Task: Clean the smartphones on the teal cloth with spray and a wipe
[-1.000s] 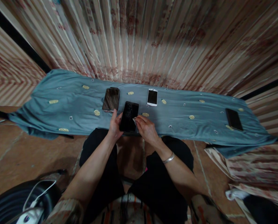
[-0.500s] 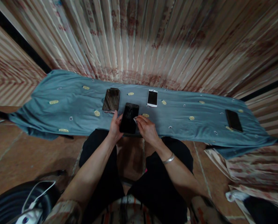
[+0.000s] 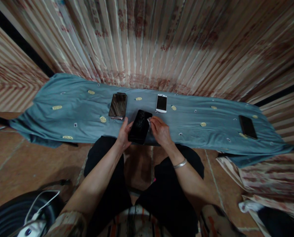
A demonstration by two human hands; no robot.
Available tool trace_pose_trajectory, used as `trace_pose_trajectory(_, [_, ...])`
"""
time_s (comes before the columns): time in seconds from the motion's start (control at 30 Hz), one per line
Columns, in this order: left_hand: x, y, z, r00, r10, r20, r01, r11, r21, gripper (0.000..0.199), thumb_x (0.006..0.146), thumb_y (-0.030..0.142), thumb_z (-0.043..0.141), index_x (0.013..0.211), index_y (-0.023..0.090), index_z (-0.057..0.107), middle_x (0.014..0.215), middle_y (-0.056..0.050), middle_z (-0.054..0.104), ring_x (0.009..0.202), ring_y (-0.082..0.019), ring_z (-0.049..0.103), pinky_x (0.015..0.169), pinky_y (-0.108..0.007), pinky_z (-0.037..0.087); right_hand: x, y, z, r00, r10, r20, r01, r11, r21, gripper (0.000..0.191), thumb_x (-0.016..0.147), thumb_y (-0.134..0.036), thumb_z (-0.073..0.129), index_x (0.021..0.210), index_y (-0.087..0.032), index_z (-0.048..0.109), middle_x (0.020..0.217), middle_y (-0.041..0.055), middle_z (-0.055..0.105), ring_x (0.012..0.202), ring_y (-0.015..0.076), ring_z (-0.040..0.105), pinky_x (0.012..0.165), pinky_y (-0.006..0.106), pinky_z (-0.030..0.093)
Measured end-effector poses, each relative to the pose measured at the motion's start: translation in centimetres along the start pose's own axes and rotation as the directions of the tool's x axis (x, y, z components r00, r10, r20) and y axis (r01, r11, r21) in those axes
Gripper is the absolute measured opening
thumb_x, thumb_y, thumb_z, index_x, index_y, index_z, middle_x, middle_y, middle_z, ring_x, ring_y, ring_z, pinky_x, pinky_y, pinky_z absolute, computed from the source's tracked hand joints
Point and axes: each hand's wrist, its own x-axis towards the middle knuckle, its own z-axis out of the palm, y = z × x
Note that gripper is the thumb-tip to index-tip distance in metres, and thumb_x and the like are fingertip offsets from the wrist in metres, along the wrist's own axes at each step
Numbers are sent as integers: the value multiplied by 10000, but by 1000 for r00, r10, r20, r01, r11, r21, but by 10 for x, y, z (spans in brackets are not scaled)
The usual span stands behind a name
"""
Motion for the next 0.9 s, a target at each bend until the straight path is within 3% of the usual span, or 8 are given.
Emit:
trace_pose_trajectory(0.37, [-5, 3, 10, 999, 8, -44, -8, 1000, -6, 712, 1107, 566, 269, 1387, 80, 707, 1024, -160, 841, 991, -312, 810, 987, -433, 605, -4, 0, 5, 1000, -16, 5, 16, 1000, 9, 316, 1061, -169, 466, 1198, -195, 750, 1244, 151, 777, 1163, 267, 755, 1071, 421, 611])
trace_pose_trajectory(0.63, [3, -3, -4, 999, -3, 32, 2, 999, 45, 708, 1060, 638, 401, 1345, 85, 740, 1069, -171, 838, 1041, -336, 798, 1000, -442, 594, 5, 11, -2, 998, 37, -43, -38, 999, -22, 287, 1039, -120, 499, 1156, -174, 755, 1237, 163, 774, 1165, 279, 751, 1094, 485, 597])
trace_pose_trajectory(0.9, [8, -7, -11, 995, 31, 99, -41, 993, 106, 688, 992, 688, 540, 1263, 104, 784, 1038, -158, 842, 1042, -336, 794, 972, -417, 590, 5, 16, -3, 997, 12, -74, -17, 997, -70, 315, 1035, -113, 486, 1144, -201, 768, 1205, 121, 784, 1125, 249, 745, 1067, 459, 617])
